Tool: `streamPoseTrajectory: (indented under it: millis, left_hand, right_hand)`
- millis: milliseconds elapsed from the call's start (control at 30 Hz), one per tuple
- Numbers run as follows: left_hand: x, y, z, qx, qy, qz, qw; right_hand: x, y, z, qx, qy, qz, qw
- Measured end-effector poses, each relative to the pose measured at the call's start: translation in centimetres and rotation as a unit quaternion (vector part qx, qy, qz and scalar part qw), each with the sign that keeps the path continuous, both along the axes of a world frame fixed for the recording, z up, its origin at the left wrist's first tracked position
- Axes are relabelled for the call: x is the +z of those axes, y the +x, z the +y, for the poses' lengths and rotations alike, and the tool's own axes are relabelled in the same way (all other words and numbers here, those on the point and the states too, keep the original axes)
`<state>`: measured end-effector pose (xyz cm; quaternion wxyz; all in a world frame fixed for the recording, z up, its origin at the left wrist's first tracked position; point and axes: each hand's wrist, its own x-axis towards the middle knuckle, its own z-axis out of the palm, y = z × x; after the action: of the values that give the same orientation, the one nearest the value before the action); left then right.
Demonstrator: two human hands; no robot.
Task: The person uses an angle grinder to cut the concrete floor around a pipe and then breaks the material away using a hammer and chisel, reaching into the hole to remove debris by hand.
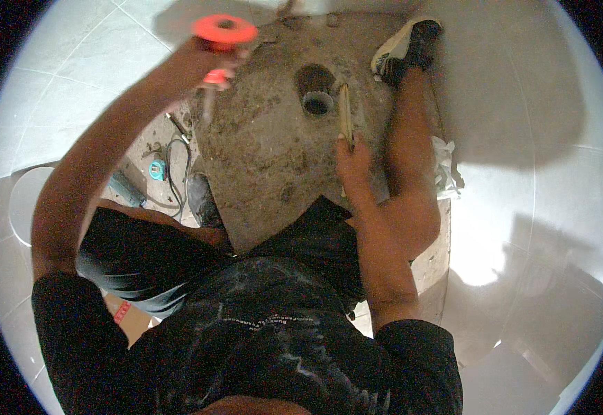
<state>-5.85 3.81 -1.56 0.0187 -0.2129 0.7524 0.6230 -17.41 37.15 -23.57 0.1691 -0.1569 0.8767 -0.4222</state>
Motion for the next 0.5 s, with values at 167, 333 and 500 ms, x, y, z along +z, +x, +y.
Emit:
streamPoseTrajectory:
  millis: [167,333,500]
  left_hand:
    - [-7.3,-4.1,3.0,-0.057,-0.280,0.075,0.955]
    - [-6.2,-4.4,0.9,-0.084,-0.394,0.112,0.908]
    - [1.1,0.1,0.2,0.008,-0.283,0.124,0.951]
  right_hand:
    - [4.3,3.3,-0.9,-0.017,-0.057,-0.139,0.988]
    - [3.9,-0.6,-0.1,0.159,0.101,0.159,0.969]
    - [4.5,-5.8,-0.4,0.241,0.303,0.144,0.911]
